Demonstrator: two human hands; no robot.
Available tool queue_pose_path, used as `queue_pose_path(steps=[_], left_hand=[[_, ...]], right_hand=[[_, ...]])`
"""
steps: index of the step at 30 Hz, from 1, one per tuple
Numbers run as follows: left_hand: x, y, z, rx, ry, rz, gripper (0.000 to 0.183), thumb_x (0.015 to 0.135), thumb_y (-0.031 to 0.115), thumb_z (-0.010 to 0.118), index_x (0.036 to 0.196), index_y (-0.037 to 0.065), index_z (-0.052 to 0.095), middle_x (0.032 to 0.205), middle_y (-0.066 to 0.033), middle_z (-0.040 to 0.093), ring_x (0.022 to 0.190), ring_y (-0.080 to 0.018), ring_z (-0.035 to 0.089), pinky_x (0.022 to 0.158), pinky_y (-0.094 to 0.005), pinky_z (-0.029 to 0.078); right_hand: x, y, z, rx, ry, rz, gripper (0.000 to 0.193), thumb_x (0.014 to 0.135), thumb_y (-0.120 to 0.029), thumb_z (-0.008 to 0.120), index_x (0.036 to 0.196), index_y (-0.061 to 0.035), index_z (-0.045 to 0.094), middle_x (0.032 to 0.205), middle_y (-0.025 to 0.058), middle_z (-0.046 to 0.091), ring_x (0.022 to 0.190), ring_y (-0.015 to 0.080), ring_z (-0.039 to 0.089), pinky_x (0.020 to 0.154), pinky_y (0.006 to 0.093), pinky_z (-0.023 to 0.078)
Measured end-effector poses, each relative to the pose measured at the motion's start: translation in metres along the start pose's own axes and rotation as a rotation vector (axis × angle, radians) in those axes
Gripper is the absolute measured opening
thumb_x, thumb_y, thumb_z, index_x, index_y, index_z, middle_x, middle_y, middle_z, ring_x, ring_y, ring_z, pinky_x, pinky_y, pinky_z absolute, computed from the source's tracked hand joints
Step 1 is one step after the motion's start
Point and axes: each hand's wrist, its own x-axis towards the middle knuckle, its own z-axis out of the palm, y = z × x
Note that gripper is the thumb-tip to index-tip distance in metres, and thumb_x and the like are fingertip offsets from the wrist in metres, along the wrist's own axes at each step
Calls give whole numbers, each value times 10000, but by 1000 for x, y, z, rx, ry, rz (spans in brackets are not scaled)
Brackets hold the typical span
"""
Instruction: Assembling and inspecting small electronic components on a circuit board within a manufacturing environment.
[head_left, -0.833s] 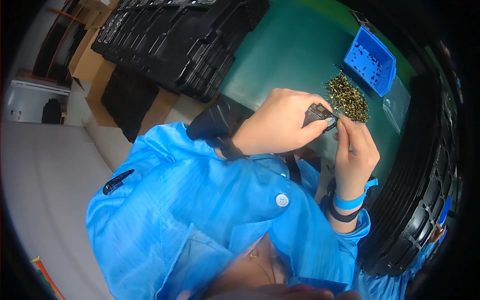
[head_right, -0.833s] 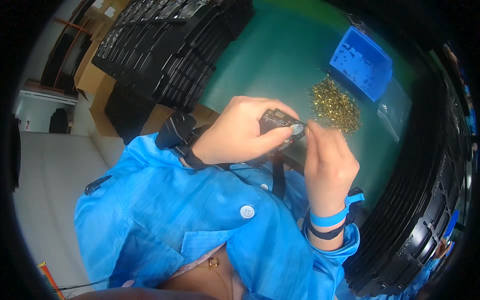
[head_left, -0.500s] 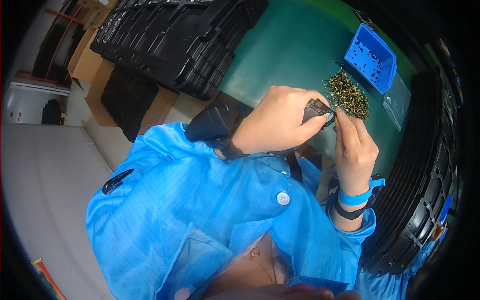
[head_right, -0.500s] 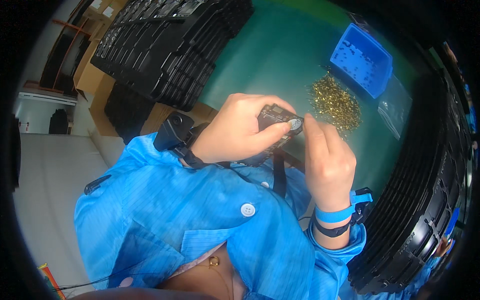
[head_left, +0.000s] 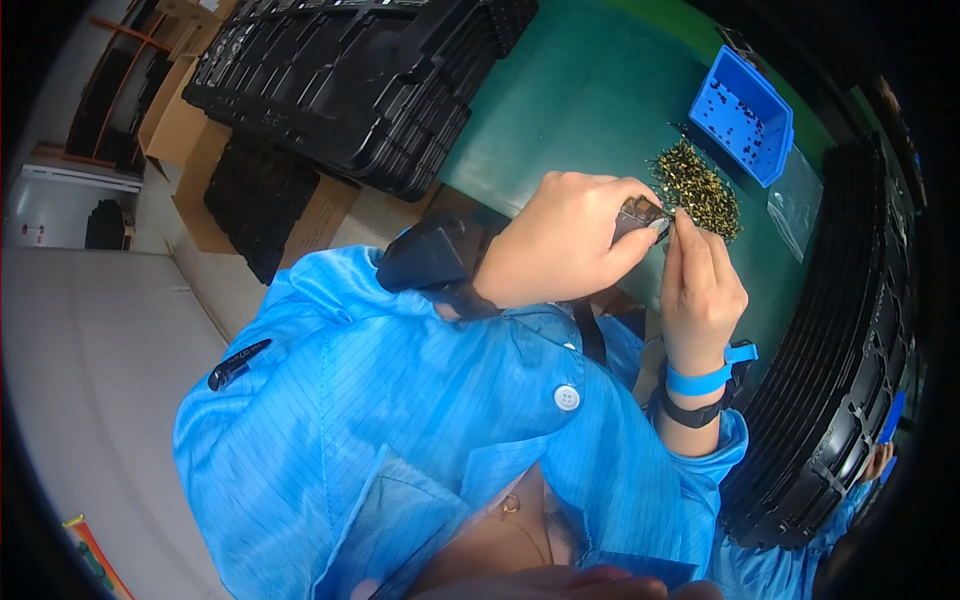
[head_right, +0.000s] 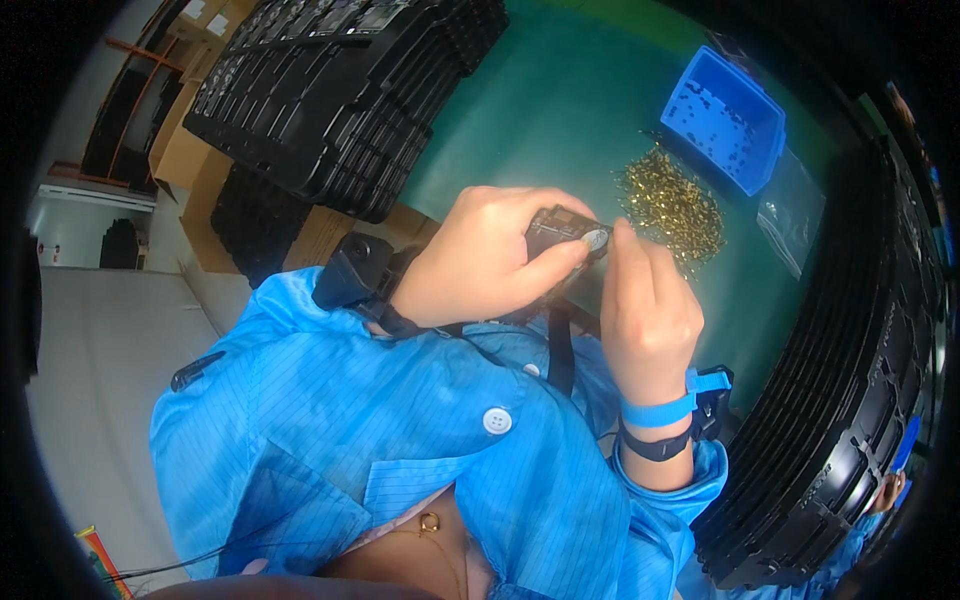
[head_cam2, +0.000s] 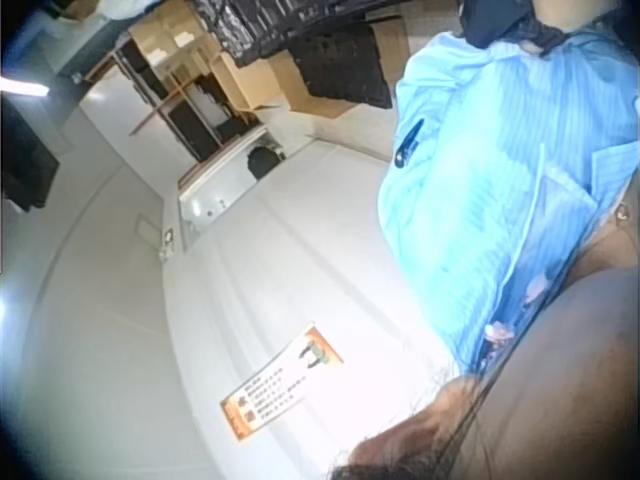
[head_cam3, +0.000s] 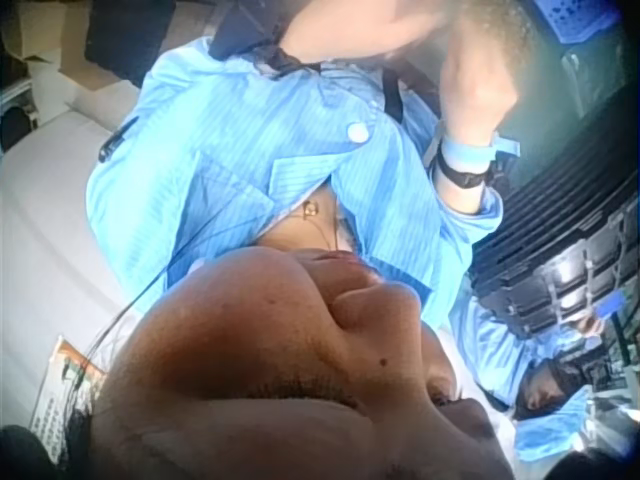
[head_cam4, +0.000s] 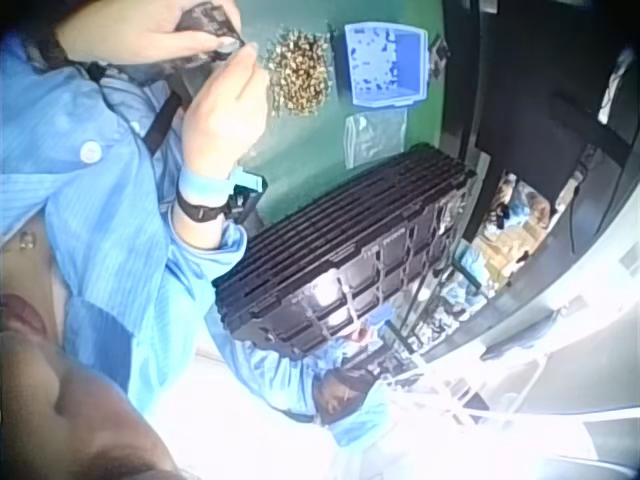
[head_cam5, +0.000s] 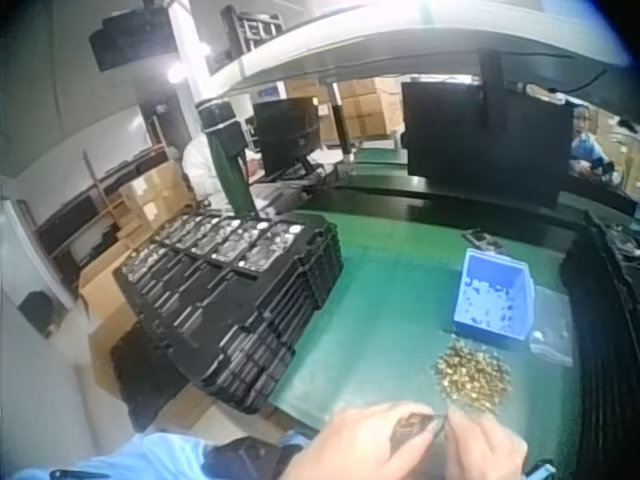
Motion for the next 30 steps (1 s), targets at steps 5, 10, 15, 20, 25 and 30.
queue_pose_path(steps=[5, 10, 15, 20, 25, 30], left_hand=[[-1, -1, -4, -47, -31, -135, 205, 721, 117, 623, 887, -1, 599, 799, -160, 624, 725, -253, 626, 632, -298, 479], [4, -4, -1, -96, -40, -164, 202, 730, 110, 617, 894, -7, 594, 801, -159, 628, 729, -217, 629, 647, -284, 476], [5, -12, -3, -258, -68, -270, 211, 744, 94, 619, 925, -9, 584, 853, -98, 626, 777, -142, 590, 691, -264, 463], [7, -21, -4, -395, 18, -221, 226, 747, 84, 637, 949, -2, 583, 886, -72, 616, 805, -110, 564, 709, -251, 456], [6, -16, -5, -571, -28, -144, 152, 756, 39, 623, 905, 4, 621, 879, -64, 618, 813, -125, 572, 728, -239, 448], [4, -34, -20, -684, -42, 69, 150, 706, -2, 652, 850, 38, 651, 877, -78, 630, 943, -223, 537, 855, -339, 401]], right_hand=[[-1, 0, 9, 14, 48, -8, 256, 698, 27, 606, 946, -36, 599, 748, 95, 572, 587, 231, 573, 504, 303, 461], [0, 10, 12, 152, 44, 151, 189, 715, 12, 604, 902, -13, 611, 696, 105, 574, 594, 230, 580, 532, 293, 463], [5, 13, 12, 518, 6, 465, 125, 762, -16, 584, 876, 14, 624, 674, 76, 608, 585, 141, 587, 552, 240, 453], [47, 66, 5, 229, 58, 451, 156, 809, -119, 552, 888, -28, 651, 736, 90, 646, 646, 142, 620, 609, 256, 475], [86, 155, 35, -455, -126, 415, 190, 748, -168, 587, 924, -131, 647, 857, 100, 642, 815, 292, 606, 722, 380, 482], [94, 144, 31, -453, -249, 425, 179, 746, -151, 588, 914, -100, 625, 886, 106, 636, 811, 289, 608, 708, 368, 484]])
